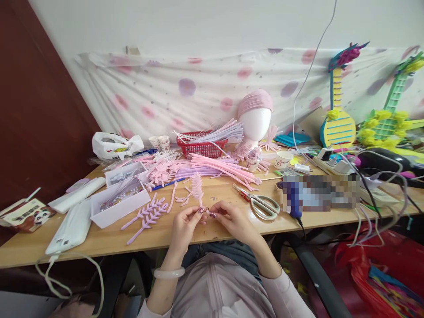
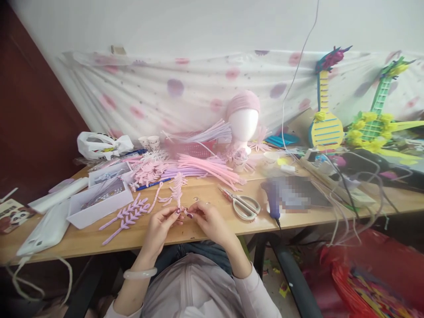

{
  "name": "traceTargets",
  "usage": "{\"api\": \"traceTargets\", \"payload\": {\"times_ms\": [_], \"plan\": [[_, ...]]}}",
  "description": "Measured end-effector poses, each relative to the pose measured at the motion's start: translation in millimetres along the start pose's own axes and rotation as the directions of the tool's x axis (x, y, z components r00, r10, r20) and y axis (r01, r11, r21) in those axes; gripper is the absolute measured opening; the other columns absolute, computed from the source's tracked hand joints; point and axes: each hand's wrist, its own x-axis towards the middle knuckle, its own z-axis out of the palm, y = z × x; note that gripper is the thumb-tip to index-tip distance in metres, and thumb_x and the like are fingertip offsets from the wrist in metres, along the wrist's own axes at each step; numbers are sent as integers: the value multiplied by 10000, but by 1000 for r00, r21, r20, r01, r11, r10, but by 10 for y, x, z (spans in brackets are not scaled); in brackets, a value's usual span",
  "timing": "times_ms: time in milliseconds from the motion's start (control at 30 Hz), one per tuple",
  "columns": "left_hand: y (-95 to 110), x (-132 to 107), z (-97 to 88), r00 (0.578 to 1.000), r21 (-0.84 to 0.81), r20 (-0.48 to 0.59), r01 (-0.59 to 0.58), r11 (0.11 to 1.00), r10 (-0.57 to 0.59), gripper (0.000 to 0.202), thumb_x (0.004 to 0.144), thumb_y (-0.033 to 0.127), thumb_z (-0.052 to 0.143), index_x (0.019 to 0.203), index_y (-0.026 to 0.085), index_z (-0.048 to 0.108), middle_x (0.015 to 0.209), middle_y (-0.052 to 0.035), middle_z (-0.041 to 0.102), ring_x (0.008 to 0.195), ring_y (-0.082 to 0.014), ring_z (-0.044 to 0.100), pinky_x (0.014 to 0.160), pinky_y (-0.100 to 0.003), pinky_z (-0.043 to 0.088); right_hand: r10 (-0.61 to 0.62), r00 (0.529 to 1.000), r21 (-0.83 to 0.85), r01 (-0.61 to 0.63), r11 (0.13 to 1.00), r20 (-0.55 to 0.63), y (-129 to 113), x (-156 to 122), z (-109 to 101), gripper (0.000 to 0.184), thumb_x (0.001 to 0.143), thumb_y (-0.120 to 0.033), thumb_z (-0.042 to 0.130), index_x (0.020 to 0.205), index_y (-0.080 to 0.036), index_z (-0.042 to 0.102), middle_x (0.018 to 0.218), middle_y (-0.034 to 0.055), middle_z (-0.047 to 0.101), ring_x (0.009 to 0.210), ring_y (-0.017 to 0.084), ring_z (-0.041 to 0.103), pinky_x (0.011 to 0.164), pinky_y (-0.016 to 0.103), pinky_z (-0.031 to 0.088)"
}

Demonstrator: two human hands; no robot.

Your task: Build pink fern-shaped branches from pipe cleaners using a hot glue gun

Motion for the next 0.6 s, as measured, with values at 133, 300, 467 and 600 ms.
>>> {"api": "traceTargets", "payload": {"times_ms": [133,300,467,600], "plan": [[-25,-6,-13,1000,32,16,-19,999,19,234,662,316,714,781,115,736,719,-78,737,635,-180,661,620,-305,569,-18,1000,30,18,999,-18,19,-32,-11,93,870,-198,547,881,-176,637,836,51,661,797,191,605,716,305,468],[-49,-17,-35,998,30,53,-19,999,17,193,682,291,701,773,124,735,724,-74,745,655,-183,672,643,-299,568,-97,995,-66,96,993,-5,-34,-43,-25,134,871,-134,536,846,-186,657,831,49,655,827,194,597,767,321,457],[-52,-18,-45,997,61,74,-17,998,12,178,695,289,688,767,131,727,740,-70,751,663,-182,675,651,-293,563,-153,987,-137,158,978,49,-60,-43,-27,211,889,-97,495,864,-193,682,857,59,649,837,187,601,781,310,458],[-51,-24,-40,998,82,59,-31,996,26,187,703,295,678,773,128,725,727,-71,747,658,-188,677,659,-304,566,-64,998,-106,65,992,12,4,-75,-32,143,881,-148,547,902,-193,682,856,54,671,822,190,616,756,305,466]]}}
